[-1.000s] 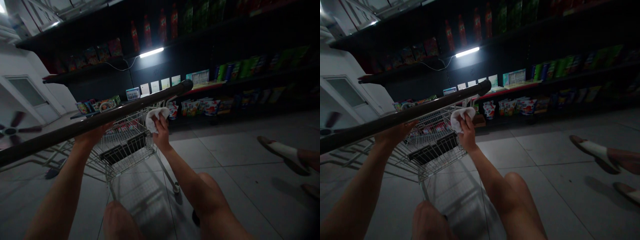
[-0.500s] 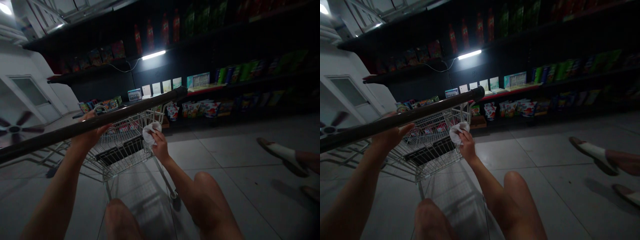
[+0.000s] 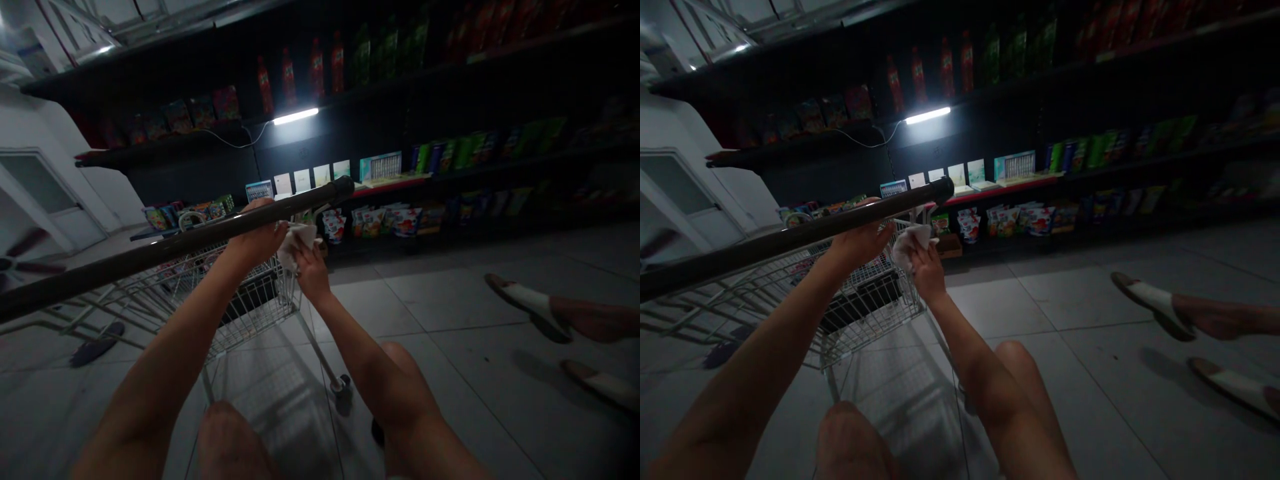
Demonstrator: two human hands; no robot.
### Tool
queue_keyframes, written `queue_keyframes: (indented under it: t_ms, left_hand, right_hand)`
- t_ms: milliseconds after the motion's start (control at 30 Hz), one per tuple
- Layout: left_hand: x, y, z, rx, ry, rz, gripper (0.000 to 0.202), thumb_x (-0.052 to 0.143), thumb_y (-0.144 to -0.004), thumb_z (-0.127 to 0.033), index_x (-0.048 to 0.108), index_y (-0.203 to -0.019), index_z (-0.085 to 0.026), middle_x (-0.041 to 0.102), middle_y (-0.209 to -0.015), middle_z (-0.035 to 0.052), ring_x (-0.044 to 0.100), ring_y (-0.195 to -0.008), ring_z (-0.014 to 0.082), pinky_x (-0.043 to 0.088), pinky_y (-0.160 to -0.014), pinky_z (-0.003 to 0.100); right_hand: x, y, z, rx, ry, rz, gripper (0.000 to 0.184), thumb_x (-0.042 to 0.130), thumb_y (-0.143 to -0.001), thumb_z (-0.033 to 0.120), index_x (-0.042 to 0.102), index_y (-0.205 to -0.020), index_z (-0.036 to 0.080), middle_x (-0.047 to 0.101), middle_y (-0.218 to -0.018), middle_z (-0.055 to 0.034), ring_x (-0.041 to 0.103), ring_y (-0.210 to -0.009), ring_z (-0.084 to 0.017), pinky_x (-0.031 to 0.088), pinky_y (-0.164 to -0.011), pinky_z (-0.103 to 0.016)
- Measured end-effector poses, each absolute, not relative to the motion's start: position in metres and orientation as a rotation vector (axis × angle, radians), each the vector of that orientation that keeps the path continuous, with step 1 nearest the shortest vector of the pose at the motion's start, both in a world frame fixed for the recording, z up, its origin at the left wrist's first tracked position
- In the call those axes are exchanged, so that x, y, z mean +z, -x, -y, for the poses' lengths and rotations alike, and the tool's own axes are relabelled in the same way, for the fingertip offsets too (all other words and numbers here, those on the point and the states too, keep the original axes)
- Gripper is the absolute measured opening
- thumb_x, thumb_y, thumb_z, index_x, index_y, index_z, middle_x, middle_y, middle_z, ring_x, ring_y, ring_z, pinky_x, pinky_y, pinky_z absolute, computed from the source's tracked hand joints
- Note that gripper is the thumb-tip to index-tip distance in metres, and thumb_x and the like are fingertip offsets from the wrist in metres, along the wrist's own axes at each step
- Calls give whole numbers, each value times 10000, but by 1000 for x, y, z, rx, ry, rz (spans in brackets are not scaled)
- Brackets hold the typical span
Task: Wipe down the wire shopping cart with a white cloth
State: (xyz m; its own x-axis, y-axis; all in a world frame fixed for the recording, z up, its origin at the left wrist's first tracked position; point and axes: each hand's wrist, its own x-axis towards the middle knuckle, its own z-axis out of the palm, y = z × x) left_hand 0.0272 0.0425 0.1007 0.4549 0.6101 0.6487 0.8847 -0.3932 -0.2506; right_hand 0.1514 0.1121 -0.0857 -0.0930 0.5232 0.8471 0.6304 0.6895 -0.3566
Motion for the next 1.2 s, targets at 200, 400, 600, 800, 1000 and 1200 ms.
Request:
queue_keyframes:
  t_ms: [200,400,600,800,1000,1200]
  left_hand:
    - [100,-43,-84,-483,2157,1417,419,368,-968,-428,666,-1166,-210,703,-1076,122,621,-1045,269,444,-941,433]
    - [95,-53,-93,-638,2140,1406,385,366,-970,-417,684,-1129,-269,728,-1016,82,629,-993,250,451,-921,423]
    - [97,-59,-91,-583,2147,1449,405,348,-972,-377,672,-1173,-240,711,-1100,112,628,-993,282,457,-892,449]
    - [96,-59,-87,-544,2126,1430,385,358,-975,-358,662,-1175,-230,704,-1109,103,627,-996,265,446,-902,413]
    - [96,-57,-77,-571,2131,1488,371,382,-972,-390,675,-1144,-240,716,-1048,91,624,-1018,272,433,-917,420]
    - [99,-56,-68,-498,2086,1519,364,395,-964,-394,673,-1146,-247,722,-1053,81,624,-1030,266,427,-932,421]
  right_hand:
    - [-115,-177,-89,-66,924,1602,589,440,-748,44,623,-1294,171,612,-1321,-109,555,-1264,-248,476,-1109,-427]
    - [-42,-200,-112,-255,829,1524,731,430,-779,21,435,-1459,288,350,-1575,-1,367,-1441,-266,356,-1196,-517]
    - [-85,-185,-151,-220,902,1593,584,449,-823,33,557,-1355,250,429,-1539,-20,431,-1390,-240,362,-1188,-492]
    - [-177,-180,-120,-4,932,1506,567,391,-751,12,667,-1220,172,633,-1291,-111,557,-1271,-227,470,-1102,-421]
    - [-138,-167,-137,-149,890,1519,618,426,-813,71,518,-1411,195,397,-1554,-75,360,-1446,-245,315,-1209,-453]
    - [-178,-155,-168,86,1079,1799,534,400,-834,16,614,-1308,138,528,-1462,-87,461,-1352,-246,285,-1210,-443]
